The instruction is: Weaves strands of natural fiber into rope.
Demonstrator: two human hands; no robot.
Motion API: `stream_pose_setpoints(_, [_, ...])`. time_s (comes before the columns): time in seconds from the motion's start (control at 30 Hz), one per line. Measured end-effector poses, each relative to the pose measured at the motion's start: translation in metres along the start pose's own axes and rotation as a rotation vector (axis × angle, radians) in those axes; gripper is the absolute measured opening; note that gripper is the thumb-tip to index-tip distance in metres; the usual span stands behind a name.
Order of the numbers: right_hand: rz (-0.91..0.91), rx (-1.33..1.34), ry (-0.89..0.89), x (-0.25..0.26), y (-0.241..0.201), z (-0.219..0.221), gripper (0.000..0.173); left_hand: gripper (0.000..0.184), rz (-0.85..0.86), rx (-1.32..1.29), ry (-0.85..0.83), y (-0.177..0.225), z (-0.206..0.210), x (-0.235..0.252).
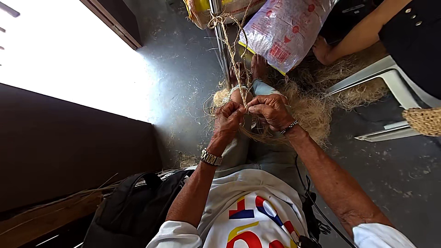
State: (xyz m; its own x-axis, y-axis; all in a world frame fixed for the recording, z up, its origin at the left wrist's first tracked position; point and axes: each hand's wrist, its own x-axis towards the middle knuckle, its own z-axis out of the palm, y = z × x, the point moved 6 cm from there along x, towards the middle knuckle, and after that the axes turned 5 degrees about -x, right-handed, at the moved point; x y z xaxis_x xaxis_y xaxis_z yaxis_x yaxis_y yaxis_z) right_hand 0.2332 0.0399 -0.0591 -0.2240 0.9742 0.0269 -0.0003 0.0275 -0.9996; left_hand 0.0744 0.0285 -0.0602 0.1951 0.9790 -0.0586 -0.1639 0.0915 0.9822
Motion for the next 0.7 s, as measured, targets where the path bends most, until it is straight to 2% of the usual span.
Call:
stream_pose_setpoints(0.17, [0.068, 0.127, 0.013, 0.001, 0.009, 0.008, 0.008, 0.010, 0.188, 0.248, 0.036, 0.003, -0.004, -0.002])
stream_pose_setpoints(0.4, [-0.088, -0.189, 0.091, -0.011, -0.001, 0.006, 0.009, 0.010, 0.221, 0.405, 0.100, 0.005, 0.002, -0.007])
stream_pose_setpoints(0.7, [-0.174, -0.327, 0.057, -0.010, -0.006, 0.018, 0.008, 0.006, 0.369, 0.709, 0.291, 0.017, 0.006, -0.019])
